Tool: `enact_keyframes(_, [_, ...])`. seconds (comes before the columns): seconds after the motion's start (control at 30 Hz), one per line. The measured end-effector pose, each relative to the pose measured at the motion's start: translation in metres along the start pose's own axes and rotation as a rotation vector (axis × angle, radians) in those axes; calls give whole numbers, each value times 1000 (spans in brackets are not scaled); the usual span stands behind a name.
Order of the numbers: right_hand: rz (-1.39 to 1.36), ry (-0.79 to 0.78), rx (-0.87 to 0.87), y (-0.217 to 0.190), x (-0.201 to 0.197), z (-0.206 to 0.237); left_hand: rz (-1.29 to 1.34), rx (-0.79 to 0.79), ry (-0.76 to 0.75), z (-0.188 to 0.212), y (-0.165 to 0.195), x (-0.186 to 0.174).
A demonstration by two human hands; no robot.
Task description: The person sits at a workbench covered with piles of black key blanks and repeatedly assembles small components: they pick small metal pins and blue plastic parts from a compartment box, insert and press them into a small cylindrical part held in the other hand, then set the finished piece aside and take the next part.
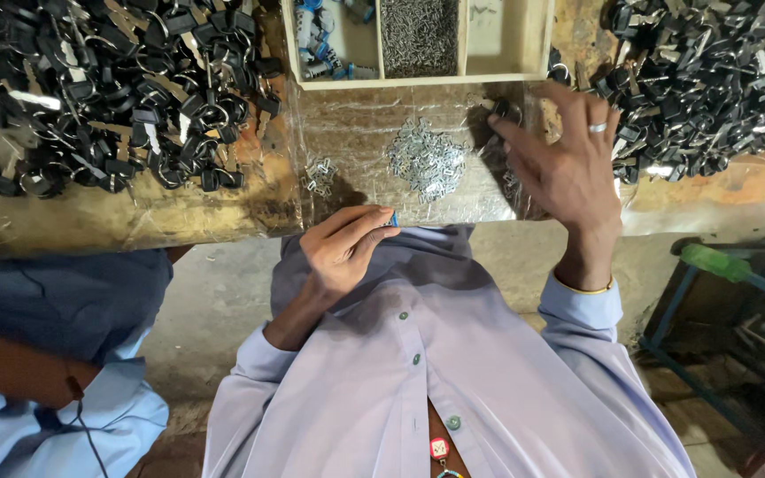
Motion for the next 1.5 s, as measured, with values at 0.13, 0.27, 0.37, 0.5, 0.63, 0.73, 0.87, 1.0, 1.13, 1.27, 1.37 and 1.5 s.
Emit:
enact_keyframes(0.13, [-265, 45, 63, 8, 7, 2, -31, -23, 36, -1, -1, 1])
enact_keyframes(0.27, [-1264, 203, 137, 15, 21, 4, 96, -39, 104, -1, -3, 1])
enact_keyframes(0.37, [-1780, -20, 326, -3, 38, 17, 26, -45, 72, 0, -2, -2])
enact_keyframes(0.5, [-1725, -301, 338, -41, 51, 31, 6, -56, 78, 0, -1, -3])
enact_keyframes(0.63, [-1503, -399, 319, -68, 49, 27, 5, -40, 86, -1, -2, -2])
enact_keyframes(0.73, [-1432, -374, 297, -80, 40, 24, -49, 4, 92, 1, -2, -2])
enact_keyframes(0.87, [-1261, -322, 142, -88, 25, 18, -124, 64, 95, 6, -7, -7])
enact_keyframes(1.0, [-1051, -398, 60, -92, 7, 1, -61, 171, 20, 12, -15, -11])
enact_keyframes(1.13, [-1091, -467, 28, -98, 11, -5, -186, 280, -4, 18, -19, -10])
enact_keyframes(1.27, [-934, -559, -198, -81, 20, -7, -42, 367, 52, 12, -22, -1])
enact_keyframes(1.37, [-648, -802, -523, -60, -9, -29, -180, 415, -122, 5, -15, -3])
enact_keyframes(1.5, [-738, -477, -496, -26, -92, -87, -206, 371, -112, -7, -2, -6])
Point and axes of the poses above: each hand's wrist, its own z-axis away from the middle knuckle, its own x-axis out of the palm, y = z × x, the point moved 1 cm from there along -z, towards the middle knuckle, and after that the axes turned 14 degrees about x, right-handed, at the moved point
